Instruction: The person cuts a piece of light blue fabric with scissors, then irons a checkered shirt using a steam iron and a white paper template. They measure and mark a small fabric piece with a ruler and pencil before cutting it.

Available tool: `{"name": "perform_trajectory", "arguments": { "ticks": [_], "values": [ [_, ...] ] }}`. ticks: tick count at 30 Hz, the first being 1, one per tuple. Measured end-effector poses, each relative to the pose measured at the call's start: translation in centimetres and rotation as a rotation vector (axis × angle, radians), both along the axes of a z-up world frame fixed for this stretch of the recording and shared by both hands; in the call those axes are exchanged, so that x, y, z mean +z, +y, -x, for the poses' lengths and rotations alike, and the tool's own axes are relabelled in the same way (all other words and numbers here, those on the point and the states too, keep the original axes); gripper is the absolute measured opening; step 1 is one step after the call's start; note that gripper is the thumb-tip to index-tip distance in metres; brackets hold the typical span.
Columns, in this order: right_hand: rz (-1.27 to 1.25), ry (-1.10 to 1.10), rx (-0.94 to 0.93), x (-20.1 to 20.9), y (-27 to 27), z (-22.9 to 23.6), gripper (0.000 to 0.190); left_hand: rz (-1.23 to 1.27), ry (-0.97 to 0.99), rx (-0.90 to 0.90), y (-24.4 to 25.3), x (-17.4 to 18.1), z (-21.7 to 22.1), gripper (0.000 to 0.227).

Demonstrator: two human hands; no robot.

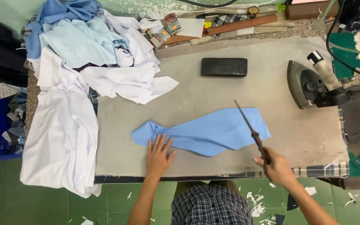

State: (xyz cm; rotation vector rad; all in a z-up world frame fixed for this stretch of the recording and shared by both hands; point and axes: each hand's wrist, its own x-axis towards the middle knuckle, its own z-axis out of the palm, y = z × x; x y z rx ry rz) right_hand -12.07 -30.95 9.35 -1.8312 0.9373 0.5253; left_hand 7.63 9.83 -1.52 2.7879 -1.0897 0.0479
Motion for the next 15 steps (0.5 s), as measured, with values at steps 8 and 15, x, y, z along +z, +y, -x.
{"name": "perform_trajectory", "arguments": {
  "ticks": [8,15],
  "values": [
    [-0.169,-0.078,0.331,-3.5,8.1,8.4,0.057,0.326,-0.098,-0.359,2.4,3.2,-1.9,0.036],
    [-0.531,0.283,0.457,-2.0,14.7,9.8,0.090,0.206,-0.073,-0.148,2.3,1.5,1.4,0.056]
  ]
}}
